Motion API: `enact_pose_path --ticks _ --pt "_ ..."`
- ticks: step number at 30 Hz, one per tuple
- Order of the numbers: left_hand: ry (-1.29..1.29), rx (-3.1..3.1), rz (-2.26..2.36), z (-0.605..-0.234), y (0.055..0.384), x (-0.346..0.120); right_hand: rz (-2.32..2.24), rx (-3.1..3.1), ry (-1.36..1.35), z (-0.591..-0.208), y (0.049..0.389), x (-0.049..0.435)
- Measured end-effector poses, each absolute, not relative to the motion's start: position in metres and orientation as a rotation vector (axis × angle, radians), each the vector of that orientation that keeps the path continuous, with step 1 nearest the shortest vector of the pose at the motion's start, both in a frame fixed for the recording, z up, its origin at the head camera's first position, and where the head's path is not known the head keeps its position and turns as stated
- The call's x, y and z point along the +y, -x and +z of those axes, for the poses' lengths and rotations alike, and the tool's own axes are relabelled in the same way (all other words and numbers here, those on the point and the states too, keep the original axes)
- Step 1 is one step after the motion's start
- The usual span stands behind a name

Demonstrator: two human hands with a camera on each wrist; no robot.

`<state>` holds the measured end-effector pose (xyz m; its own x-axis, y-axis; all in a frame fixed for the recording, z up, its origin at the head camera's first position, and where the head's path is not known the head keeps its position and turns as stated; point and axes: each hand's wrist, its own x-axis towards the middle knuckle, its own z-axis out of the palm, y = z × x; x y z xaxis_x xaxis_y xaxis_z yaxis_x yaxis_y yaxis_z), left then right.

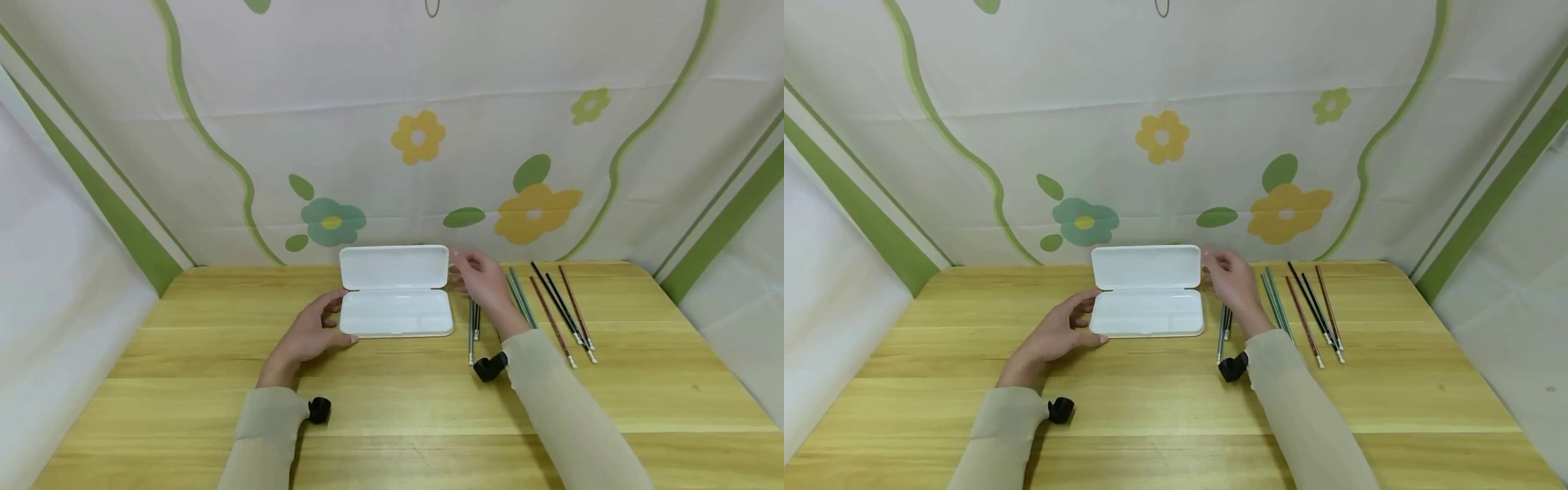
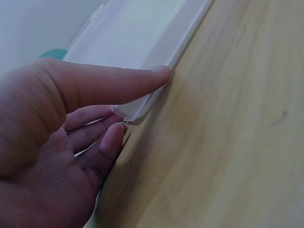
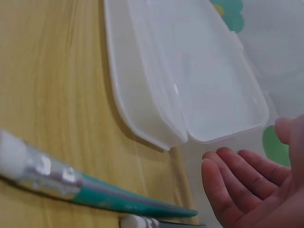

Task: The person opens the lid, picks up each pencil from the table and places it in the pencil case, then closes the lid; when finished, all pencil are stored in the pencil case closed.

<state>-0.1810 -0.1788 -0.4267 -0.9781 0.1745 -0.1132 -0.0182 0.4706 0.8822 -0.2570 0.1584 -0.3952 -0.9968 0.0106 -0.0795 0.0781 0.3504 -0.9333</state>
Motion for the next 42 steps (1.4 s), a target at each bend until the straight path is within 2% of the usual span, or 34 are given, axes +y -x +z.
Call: enact_pose_path --ticks 11,20,42 --pt "-0.134 2.543 1.524 -0.426 0.181 -0.181 -1.87 2.466 -0.036 -0.392 0.232 0.175" --pt "-0.121 2.559 1.535 -0.427 0.179 -0.183 -1.855 2.469 -0.049 -0.388 0.225 0.196" --pt "-0.119 2.534 1.561 -0.425 0.177 -0.184 -1.866 2.45 -0.22 -0.403 0.175 0.309"
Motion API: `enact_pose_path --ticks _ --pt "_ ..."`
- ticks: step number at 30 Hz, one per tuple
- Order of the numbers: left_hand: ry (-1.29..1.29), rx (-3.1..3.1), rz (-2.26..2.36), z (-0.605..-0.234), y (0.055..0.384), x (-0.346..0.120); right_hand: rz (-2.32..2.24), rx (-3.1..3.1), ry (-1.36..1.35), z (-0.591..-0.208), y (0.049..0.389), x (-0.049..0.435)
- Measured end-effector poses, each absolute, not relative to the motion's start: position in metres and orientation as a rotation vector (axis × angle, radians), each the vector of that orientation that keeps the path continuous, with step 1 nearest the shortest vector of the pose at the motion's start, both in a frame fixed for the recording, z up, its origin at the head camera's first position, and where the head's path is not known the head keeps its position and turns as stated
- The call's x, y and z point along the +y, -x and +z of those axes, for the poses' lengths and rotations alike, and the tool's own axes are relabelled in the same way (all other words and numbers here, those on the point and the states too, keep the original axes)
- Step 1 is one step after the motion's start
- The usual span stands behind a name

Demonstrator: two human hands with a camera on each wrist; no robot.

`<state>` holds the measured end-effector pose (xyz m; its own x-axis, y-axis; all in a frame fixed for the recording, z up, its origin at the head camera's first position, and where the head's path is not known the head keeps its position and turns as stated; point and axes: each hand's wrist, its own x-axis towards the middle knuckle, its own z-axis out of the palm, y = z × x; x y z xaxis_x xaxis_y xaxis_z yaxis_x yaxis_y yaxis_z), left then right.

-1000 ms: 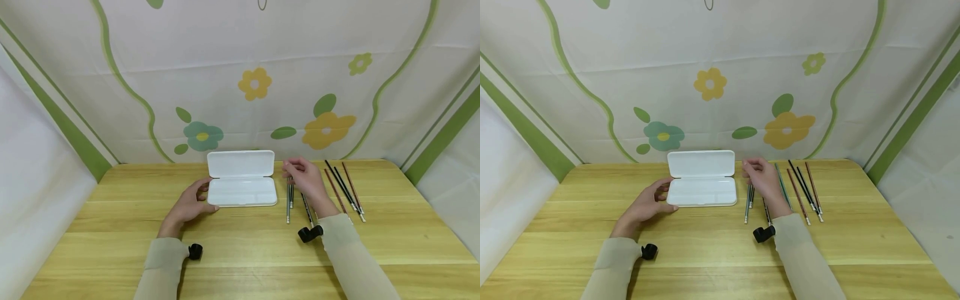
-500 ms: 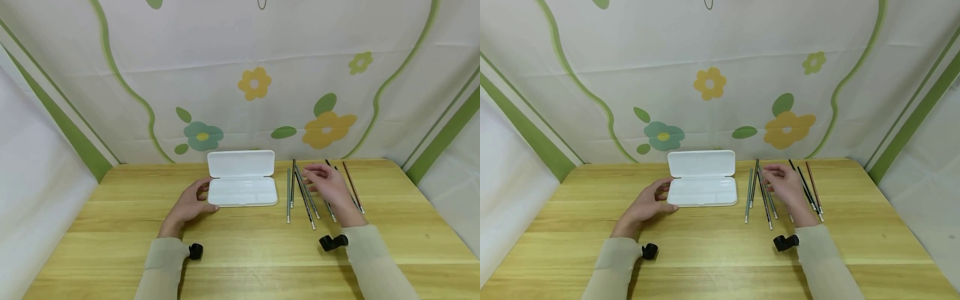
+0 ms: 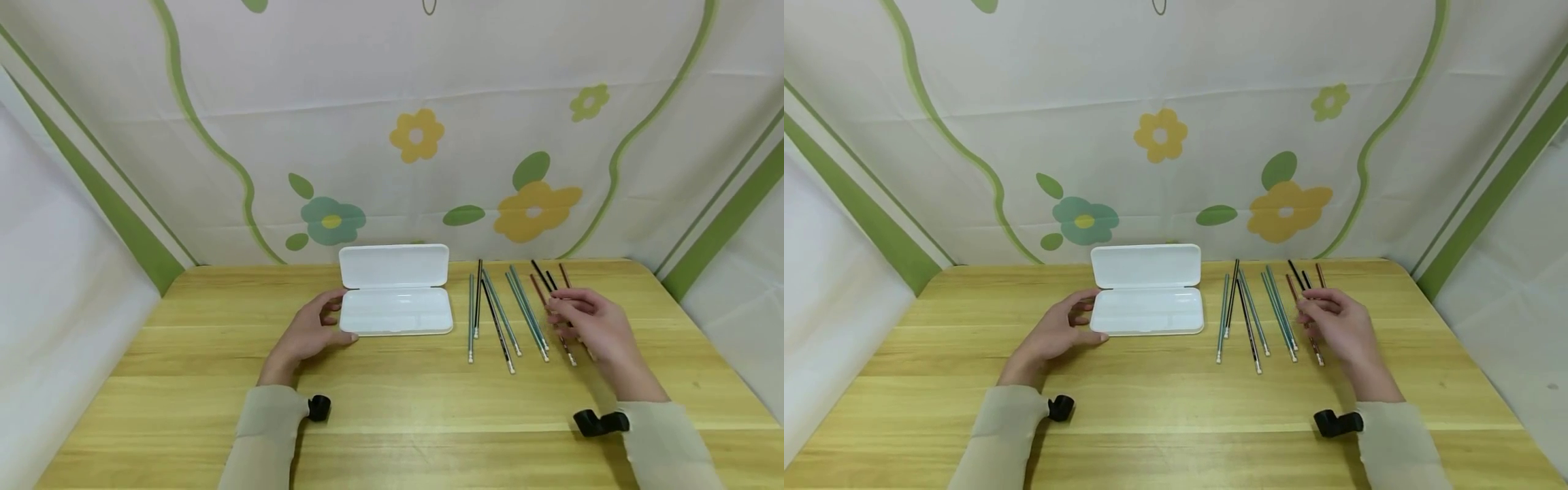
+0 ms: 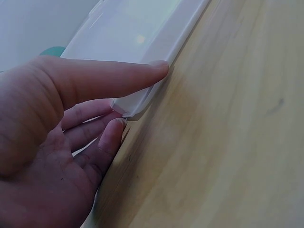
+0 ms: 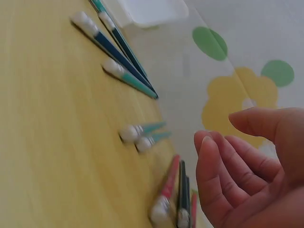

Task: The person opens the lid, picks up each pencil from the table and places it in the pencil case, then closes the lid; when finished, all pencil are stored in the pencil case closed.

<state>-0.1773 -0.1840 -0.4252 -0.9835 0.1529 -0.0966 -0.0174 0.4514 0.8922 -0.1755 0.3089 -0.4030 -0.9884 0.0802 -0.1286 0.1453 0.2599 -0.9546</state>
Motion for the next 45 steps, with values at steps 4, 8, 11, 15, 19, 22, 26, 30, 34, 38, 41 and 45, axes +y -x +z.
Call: enact_pose_path --ticks 4,8,11,15,19,22,26,30,34,38,41,45 --pt "-0.118 2.533 1.555 -0.425 0.177 -0.183 -2.011 2.377 -0.274 -0.404 0.172 0.333" --pt "-0.096 2.527 1.537 -0.426 0.179 -0.181 -2.115 2.316 -0.335 -0.404 0.168 0.353" --pt "-0.086 2.526 1.526 -0.425 0.18 -0.18 -2.145 2.288 -0.363 -0.405 0.165 0.366" --pt "-0.078 2.521 1.522 -0.424 0.181 -0.179 -2.145 2.278 -0.404 -0.406 0.163 0.377" --pt "-0.081 2.514 1.539 -0.422 0.181 -0.179 -2.075 2.321 -0.439 -0.409 0.163 0.384" --pt "-0.098 2.518 1.55 -0.421 0.181 -0.179 -1.971 2.357 -0.434 -0.411 0.163 0.387" --pt "-0.155 2.524 1.557 -0.42 0.181 -0.178 -1.804 2.423 -0.399 -0.414 0.165 0.389" --pt "-0.155 2.53 1.548 -0.418 0.181 -0.175 -1.616 2.536 -0.371 -0.415 0.166 0.387" --pt "-0.084 2.531 1.54 -0.417 0.18 -0.173 -1.421 2.629 -0.368 -0.411 0.165 0.382" --pt "-0.064 2.521 1.554 -0.418 0.181 -0.172 -1.274 2.676 -0.341 -0.407 0.165 0.38" --pt "-0.087 2.525 1.559 -0.421 0.181 -0.171 -1.176 2.718 -0.322 -0.407 0.165 0.378" --pt "-0.108 2.534 1.568 -0.423 0.181 -0.169 -1.082 2.765 -0.304 -0.407 0.166 0.375"
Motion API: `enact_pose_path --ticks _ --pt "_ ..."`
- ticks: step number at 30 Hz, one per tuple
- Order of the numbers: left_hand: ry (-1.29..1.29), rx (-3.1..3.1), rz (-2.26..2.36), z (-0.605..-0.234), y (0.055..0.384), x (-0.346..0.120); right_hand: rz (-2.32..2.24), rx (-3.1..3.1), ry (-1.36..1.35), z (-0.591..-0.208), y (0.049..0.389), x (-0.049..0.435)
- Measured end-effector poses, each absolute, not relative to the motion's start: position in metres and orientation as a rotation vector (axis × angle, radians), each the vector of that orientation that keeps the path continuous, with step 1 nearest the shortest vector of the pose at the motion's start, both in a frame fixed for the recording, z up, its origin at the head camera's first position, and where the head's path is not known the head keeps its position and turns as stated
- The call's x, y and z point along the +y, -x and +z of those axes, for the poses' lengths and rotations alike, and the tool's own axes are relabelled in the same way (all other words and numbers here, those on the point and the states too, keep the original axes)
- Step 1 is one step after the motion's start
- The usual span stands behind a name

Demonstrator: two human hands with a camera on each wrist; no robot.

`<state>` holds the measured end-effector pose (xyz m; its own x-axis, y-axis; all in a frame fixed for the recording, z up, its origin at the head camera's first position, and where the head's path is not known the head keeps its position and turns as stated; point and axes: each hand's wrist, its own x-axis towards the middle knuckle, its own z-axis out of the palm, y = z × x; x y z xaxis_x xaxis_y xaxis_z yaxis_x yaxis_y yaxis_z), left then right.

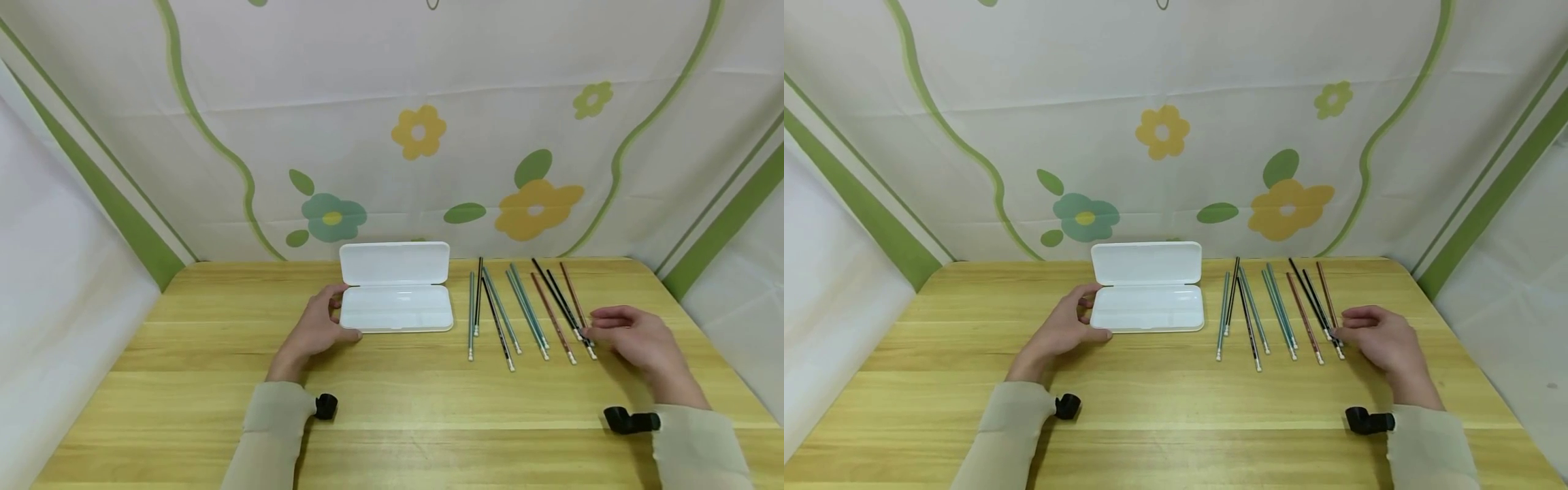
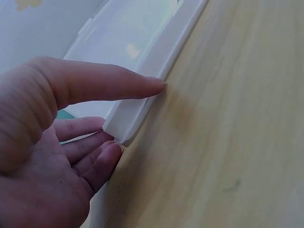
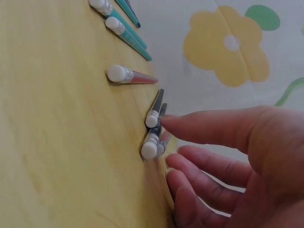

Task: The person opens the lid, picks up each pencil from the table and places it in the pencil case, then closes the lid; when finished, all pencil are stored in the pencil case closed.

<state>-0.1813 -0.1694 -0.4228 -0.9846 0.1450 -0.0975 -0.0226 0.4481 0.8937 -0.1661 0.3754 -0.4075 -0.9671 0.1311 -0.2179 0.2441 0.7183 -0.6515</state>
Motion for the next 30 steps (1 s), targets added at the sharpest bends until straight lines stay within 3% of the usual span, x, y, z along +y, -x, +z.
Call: enact_pose_path --ticks 30 --pt "-0.075 2.516 1.563 -0.422 0.178 -0.171 -1.014 2.694 -0.331 -0.403 0.168 0.365"
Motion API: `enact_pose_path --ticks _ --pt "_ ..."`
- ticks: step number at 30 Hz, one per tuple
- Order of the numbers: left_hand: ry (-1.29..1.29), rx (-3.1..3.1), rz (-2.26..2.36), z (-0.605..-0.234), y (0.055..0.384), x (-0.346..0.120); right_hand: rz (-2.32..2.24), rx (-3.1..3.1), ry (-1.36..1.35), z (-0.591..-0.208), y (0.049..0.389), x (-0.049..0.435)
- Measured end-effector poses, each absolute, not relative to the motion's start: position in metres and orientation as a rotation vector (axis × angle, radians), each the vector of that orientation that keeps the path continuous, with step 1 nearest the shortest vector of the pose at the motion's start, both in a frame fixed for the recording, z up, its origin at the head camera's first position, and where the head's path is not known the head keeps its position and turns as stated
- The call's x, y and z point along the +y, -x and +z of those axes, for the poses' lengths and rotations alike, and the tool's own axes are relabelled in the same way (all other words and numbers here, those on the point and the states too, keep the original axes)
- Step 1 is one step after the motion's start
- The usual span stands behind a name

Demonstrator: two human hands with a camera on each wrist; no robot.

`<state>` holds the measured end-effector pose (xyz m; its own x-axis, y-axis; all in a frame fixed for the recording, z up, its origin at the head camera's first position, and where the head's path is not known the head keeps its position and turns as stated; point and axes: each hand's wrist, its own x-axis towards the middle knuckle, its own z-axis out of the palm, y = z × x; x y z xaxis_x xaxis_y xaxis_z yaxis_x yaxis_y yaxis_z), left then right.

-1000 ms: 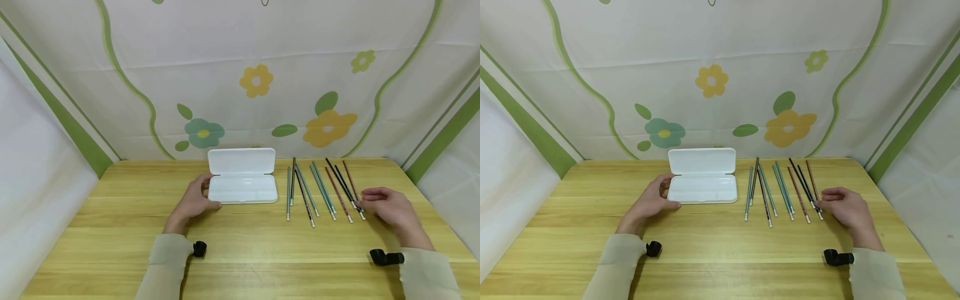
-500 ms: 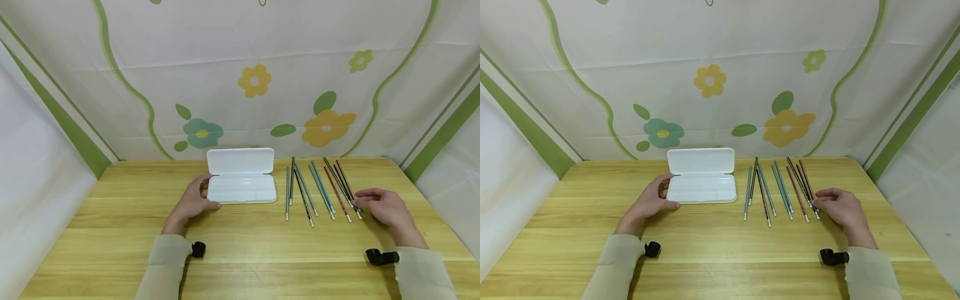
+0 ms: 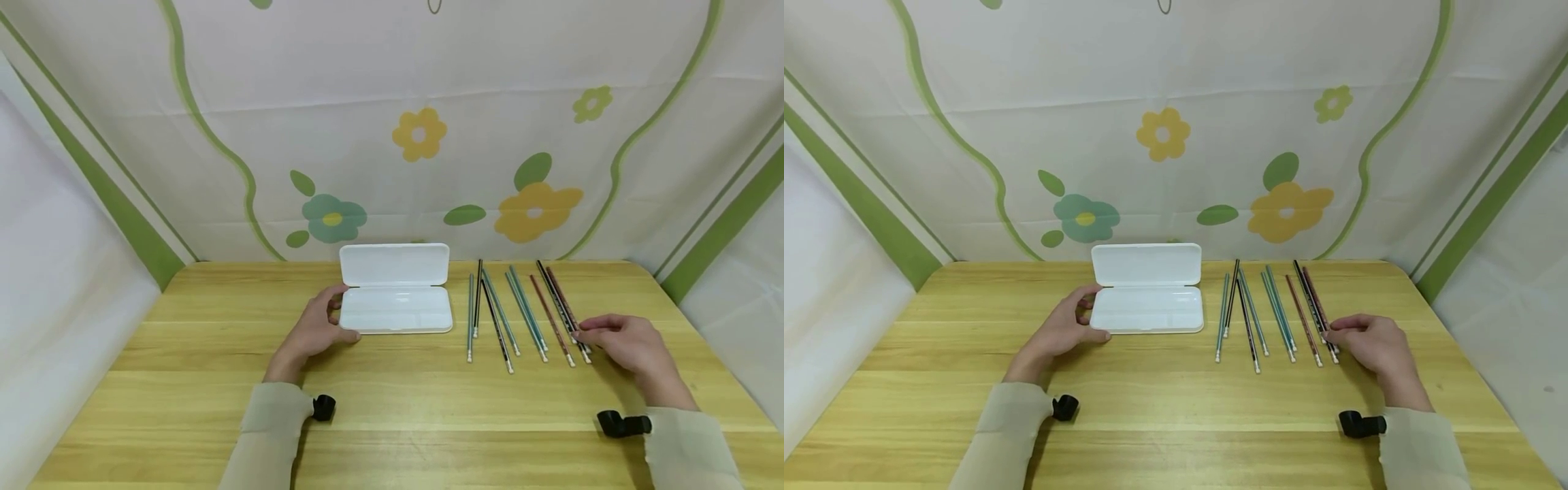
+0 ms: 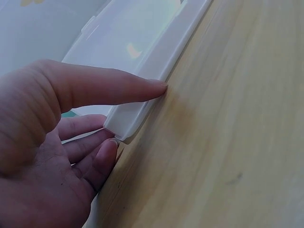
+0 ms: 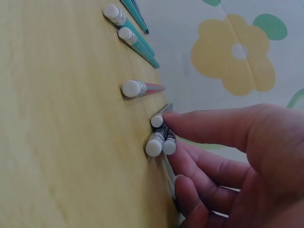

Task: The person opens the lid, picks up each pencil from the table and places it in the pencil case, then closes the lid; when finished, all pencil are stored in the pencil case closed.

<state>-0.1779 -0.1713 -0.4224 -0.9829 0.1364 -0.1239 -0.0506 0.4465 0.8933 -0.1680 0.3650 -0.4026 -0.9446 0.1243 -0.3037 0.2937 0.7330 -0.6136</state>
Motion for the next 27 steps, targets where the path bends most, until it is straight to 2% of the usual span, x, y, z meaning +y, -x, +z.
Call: enact_pose_path --ticks 27 --pt "-0.099 2.515 1.554 -0.4218 0.1776 -0.1746 -1.009 2.677 -0.311 -0.404 0.1695 0.3689"
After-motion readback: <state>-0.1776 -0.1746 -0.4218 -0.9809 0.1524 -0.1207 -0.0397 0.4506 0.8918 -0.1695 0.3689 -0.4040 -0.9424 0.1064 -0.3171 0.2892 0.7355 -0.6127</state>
